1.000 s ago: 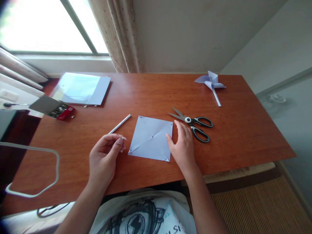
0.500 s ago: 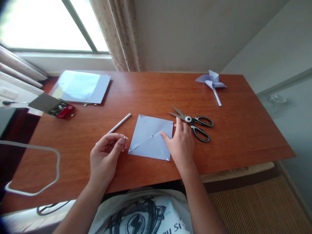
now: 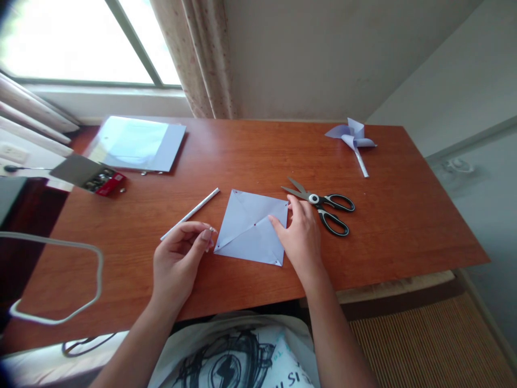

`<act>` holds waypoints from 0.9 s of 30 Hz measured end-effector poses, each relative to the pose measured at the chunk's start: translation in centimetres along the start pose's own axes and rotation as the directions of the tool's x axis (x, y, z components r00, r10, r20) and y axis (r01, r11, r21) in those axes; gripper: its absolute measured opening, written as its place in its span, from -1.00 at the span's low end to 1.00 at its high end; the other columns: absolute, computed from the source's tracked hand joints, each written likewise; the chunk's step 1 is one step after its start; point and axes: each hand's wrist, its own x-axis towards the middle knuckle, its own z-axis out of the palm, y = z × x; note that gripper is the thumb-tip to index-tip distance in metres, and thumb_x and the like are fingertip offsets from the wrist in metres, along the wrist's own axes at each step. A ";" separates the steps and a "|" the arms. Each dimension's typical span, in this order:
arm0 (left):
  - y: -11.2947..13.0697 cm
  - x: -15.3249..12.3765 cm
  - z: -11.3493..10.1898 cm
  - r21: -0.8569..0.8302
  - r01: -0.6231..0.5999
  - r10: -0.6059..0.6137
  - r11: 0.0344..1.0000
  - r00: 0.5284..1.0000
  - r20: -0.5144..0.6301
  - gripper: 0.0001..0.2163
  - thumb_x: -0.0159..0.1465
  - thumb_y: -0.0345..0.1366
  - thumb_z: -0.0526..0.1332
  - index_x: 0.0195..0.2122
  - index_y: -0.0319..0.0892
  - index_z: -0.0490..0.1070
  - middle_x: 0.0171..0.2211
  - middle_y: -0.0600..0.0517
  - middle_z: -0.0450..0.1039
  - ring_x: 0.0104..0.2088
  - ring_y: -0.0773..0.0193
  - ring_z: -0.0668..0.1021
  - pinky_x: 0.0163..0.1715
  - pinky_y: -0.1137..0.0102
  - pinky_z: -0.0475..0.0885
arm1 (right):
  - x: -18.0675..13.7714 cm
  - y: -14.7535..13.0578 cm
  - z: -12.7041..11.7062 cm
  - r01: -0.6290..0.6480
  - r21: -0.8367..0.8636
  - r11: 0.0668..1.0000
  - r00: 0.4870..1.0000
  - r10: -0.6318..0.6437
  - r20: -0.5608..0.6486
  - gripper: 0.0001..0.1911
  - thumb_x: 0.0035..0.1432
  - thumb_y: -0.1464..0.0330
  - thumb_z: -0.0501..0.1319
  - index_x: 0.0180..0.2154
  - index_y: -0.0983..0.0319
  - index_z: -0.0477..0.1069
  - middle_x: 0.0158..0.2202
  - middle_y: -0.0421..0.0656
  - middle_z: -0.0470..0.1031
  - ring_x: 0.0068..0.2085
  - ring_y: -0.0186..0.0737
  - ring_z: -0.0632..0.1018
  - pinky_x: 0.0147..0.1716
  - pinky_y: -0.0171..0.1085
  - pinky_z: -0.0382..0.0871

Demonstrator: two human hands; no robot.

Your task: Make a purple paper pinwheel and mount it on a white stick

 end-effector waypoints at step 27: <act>-0.4 0.1 -0.2 0.012 -0.020 0.020 1.000 1.000 0.019 -0.94 0.27 -0.34 0.40 -0.28 -0.17 0.56 -0.34 0.05 0.61 -0.37 0.39 0.58 -0.36 0.57 0.48 | 2.3 -0.9 -1.5 0.132 -0.090 0.987 0.962 -0.105 0.253 -0.62 0.03 0.30 0.50 -0.19 0.20 0.38 -0.11 -0.03 0.54 0.00 0.11 0.55 0.04 0.03 0.44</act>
